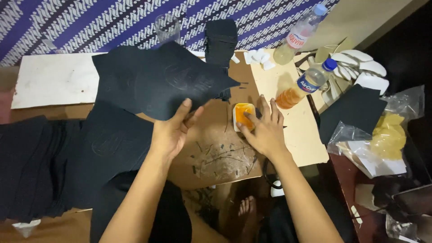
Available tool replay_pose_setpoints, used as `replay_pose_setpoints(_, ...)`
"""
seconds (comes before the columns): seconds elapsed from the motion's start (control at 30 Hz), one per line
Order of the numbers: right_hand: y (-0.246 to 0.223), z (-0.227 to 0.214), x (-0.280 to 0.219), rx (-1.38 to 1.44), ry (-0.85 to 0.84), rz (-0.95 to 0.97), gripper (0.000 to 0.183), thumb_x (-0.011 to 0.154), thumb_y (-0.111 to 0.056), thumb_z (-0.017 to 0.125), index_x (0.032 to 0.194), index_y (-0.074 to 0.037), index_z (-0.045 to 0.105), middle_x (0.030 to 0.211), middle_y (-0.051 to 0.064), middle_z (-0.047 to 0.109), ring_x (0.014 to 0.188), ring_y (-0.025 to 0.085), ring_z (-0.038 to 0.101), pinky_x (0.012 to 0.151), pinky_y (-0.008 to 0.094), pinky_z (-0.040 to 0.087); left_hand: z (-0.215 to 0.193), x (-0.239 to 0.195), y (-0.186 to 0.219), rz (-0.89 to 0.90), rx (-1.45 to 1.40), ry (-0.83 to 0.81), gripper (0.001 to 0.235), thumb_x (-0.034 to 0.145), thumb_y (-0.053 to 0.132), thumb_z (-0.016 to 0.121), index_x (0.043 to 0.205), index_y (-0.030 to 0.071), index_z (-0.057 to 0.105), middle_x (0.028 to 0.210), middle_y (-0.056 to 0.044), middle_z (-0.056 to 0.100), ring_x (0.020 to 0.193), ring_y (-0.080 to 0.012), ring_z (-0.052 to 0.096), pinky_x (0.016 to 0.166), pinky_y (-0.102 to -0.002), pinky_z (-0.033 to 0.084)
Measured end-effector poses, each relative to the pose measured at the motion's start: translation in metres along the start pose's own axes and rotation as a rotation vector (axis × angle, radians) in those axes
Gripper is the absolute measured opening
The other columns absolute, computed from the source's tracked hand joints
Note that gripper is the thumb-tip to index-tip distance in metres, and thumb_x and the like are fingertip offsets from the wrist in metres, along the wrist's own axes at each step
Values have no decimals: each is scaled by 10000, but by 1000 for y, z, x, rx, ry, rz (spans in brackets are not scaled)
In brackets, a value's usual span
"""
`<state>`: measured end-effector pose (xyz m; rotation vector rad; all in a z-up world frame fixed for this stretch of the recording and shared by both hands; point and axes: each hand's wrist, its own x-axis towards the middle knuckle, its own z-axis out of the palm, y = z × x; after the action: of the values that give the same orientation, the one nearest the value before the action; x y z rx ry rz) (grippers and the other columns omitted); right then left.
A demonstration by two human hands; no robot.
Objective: The person applies an orange substance from a small container onto black fabric pieces using a small tool. They then press the fabric pieces together, seemingly adhering them. The person handles multiple fabric pieces, applying the substance and pressing them.
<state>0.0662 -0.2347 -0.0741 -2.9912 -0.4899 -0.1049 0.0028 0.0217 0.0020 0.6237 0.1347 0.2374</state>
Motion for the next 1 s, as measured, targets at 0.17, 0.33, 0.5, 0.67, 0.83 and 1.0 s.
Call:
replay_pose_setpoints(0.17,-2,14,5,-111,-194,70,577,969,-708,371,1288,-376,719,1698,84,236,1574,395,108,1230,552,151,-17,7,-12,14,148,-63,179,921,-91,704,1049,17,766,971,-146,790,951,-379,774,848,-492,676)
replay_pose_setpoints(0.33,2,24,5,-69,-202,73,514,1002,-645,362,1257,-396,732,1693,61,240,1572,383,121,1224,546,156,-13,6,-12,15,152,-87,168,915,-102,702,1040,-5,758,995,-140,788,954,-369,770,830,-477,682)
replay_pose_setpoints(0.5,0,5,-2,-6,-114,64,459,1006,-539,414,1100,-319,806,1648,80,337,1549,374,218,1175,536,238,-25,9,-20,20,160,-105,176,913,-106,701,1045,-13,770,1030,-163,785,972,-391,765,836,-483,675)
replay_pose_setpoints(0.67,10,4,-24,-88,36,-48,381,992,-506,470,1020,-313,798,1511,46,471,1478,341,341,1088,509,328,-42,14,-35,-45,223,-83,253,880,-84,737,1132,-68,732,1096,-202,768,965,-411,748,779,-507,671)
replay_pose_setpoints(0.83,15,12,-41,-120,92,-72,368,994,-547,461,1067,-350,764,1460,43,499,1438,330,387,1046,507,351,-13,0,-16,-75,221,-55,271,853,-69,768,1108,-135,705,1051,-198,768,930,-402,747,770,-513,663)
replay_pose_setpoints(1.0,-3,-14,-57,-109,207,-217,411,992,-505,540,812,-208,761,1247,76,618,1355,316,499,998,501,379,2,-5,3,-224,324,-60,458,861,14,749,1277,-151,648,1240,-273,697,1002,-431,717,804,-539,640)
